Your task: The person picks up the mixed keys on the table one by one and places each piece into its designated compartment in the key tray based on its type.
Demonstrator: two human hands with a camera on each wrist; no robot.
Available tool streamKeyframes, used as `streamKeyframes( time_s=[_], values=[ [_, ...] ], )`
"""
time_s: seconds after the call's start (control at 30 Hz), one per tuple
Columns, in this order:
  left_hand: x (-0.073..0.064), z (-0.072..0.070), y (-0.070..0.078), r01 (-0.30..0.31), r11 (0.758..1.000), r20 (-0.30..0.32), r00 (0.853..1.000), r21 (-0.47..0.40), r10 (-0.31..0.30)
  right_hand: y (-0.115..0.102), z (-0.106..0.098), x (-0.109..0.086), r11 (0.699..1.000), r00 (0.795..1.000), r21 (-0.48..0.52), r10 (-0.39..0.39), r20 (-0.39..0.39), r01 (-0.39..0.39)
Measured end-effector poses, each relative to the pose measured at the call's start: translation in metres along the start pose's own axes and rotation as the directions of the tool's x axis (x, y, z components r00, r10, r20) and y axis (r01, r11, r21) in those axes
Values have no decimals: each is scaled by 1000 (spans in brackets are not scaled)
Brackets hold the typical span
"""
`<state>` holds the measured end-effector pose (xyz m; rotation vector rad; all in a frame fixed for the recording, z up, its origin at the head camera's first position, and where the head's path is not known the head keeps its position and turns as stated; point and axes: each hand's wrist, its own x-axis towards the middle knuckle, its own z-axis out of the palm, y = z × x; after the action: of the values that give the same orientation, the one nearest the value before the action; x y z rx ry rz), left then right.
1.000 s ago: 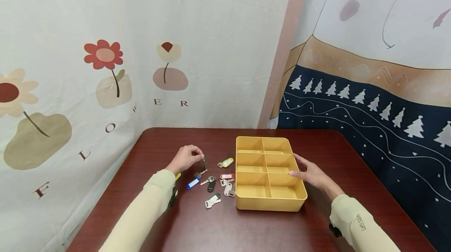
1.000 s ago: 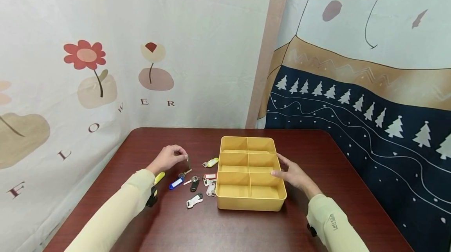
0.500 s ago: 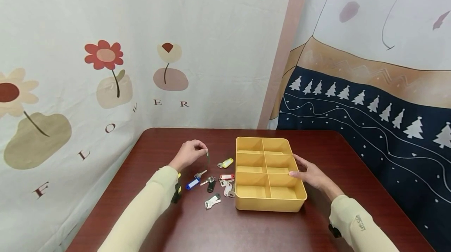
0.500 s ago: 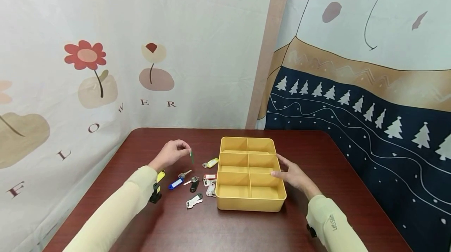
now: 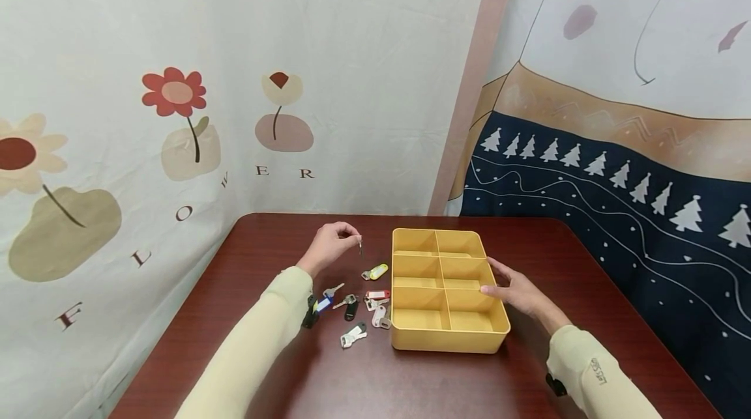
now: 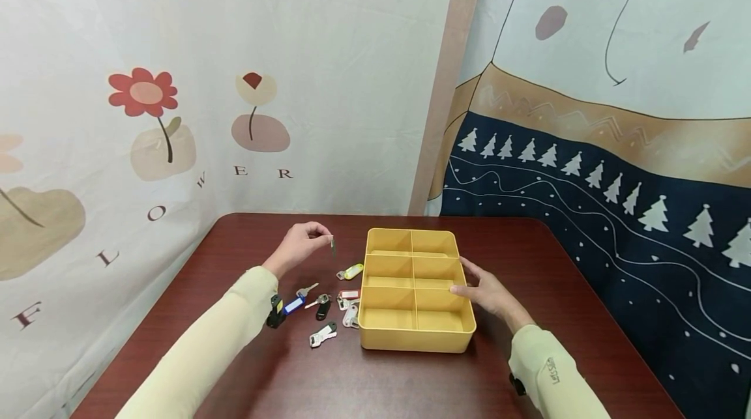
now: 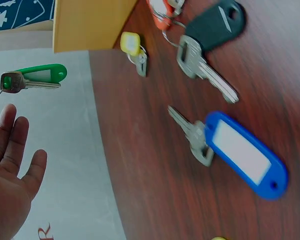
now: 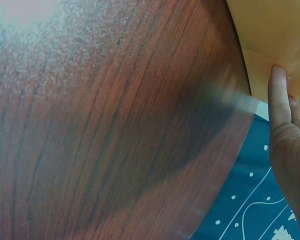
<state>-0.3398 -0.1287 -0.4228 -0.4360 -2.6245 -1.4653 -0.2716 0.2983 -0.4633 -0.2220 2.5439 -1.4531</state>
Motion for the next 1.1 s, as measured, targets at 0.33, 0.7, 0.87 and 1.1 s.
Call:
streamKeyframes(
  time_s=[0.33, 0.7, 0.87, 1.1],
  values=[
    [20, 23, 20, 5, 998, -4, 1000, -69, -5, 6, -1, 0, 1000, 1000, 14, 1, -9, -1],
    [39, 46, 42, -2, 992, 33, 999, -123, 6, 6, -1, 1, 1000, 1000, -16, 9, -13, -9],
    [49, 58, 48, -7, 992, 39, 999, -130, 12, 4, -1, 2, 1000, 1000, -8, 18, -12, -18],
    [59, 73, 55, -20, 992, 51, 998, -127, 27, 2, 0, 3, 1000, 1000, -6, 13, -11, -13]
  ],
)
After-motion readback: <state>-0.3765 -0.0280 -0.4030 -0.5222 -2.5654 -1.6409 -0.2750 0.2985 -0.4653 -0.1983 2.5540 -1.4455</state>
